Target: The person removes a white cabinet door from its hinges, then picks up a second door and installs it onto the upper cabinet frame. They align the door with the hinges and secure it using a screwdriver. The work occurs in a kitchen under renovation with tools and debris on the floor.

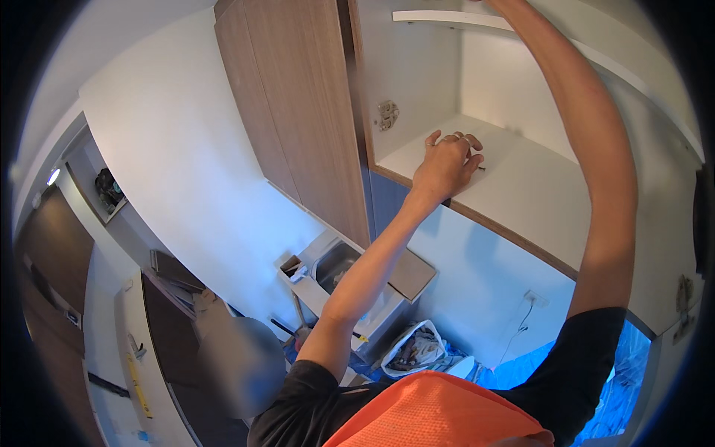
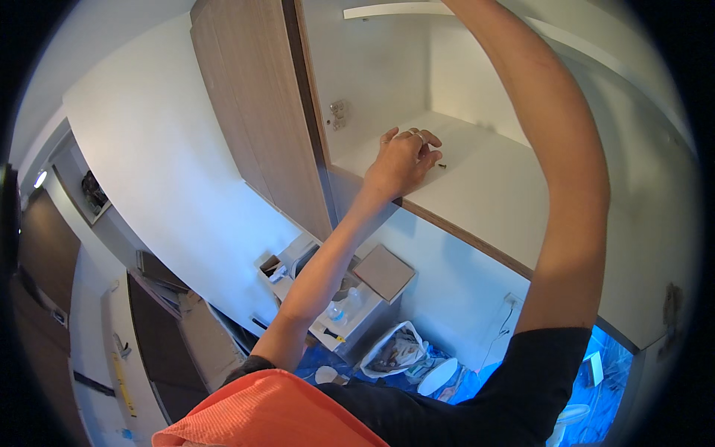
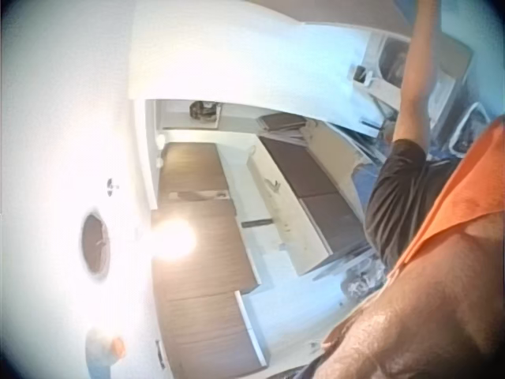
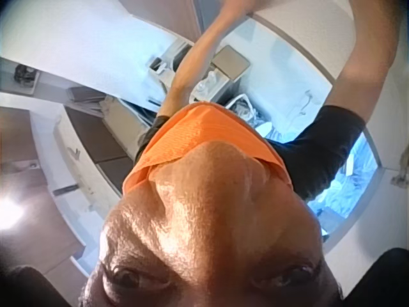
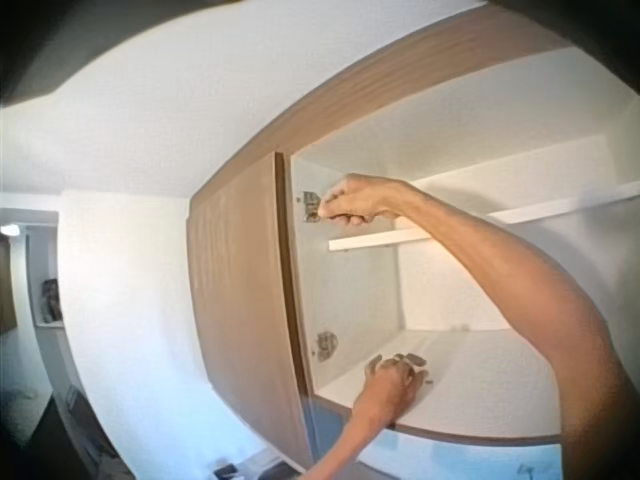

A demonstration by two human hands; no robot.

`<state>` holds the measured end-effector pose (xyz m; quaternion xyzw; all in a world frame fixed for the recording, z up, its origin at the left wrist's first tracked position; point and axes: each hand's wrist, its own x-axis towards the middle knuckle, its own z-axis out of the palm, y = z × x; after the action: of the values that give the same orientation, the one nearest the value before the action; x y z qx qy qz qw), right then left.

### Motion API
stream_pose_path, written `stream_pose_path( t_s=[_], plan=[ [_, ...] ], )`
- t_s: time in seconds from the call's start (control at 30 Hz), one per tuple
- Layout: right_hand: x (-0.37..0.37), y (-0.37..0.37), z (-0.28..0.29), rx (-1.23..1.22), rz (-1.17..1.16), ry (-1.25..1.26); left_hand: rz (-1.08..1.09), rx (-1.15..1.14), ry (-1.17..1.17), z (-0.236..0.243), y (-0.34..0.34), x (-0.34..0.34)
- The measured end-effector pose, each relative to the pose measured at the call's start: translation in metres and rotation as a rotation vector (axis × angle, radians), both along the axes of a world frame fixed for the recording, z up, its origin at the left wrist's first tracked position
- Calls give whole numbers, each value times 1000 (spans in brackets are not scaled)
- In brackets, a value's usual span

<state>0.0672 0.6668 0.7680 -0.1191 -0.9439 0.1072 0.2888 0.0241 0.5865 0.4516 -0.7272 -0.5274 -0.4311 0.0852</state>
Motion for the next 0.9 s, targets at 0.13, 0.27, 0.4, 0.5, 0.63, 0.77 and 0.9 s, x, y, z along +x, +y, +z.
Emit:
stream_pose_path(
  t_s=[0.13,0.27,0.4,0.5,0.63,0.77,0.9],
  plan=[
    [2,-7,-12,763,-55,102,-17,0,46,-2,4,0],
    [8,-15,-13,1098,-309,-150,-38,41,-19,-2,4,1],
    [6,-12,-14,1103,-36,124,-21,12,-68,1,-1,0],
    [0,-3,-8,668,85,284,8,10,-75,3,-3,-1],
    [-1,4,12,-195,-49,42,32,-7,-81,2,-3,-2],
    [-4,-2,17,-298,-95,-44,33,-7,-66,-1,0,-1],
    [-3,-16,0,667,-64,-75,23,3,-18,-2,1,-2]
  ],
)
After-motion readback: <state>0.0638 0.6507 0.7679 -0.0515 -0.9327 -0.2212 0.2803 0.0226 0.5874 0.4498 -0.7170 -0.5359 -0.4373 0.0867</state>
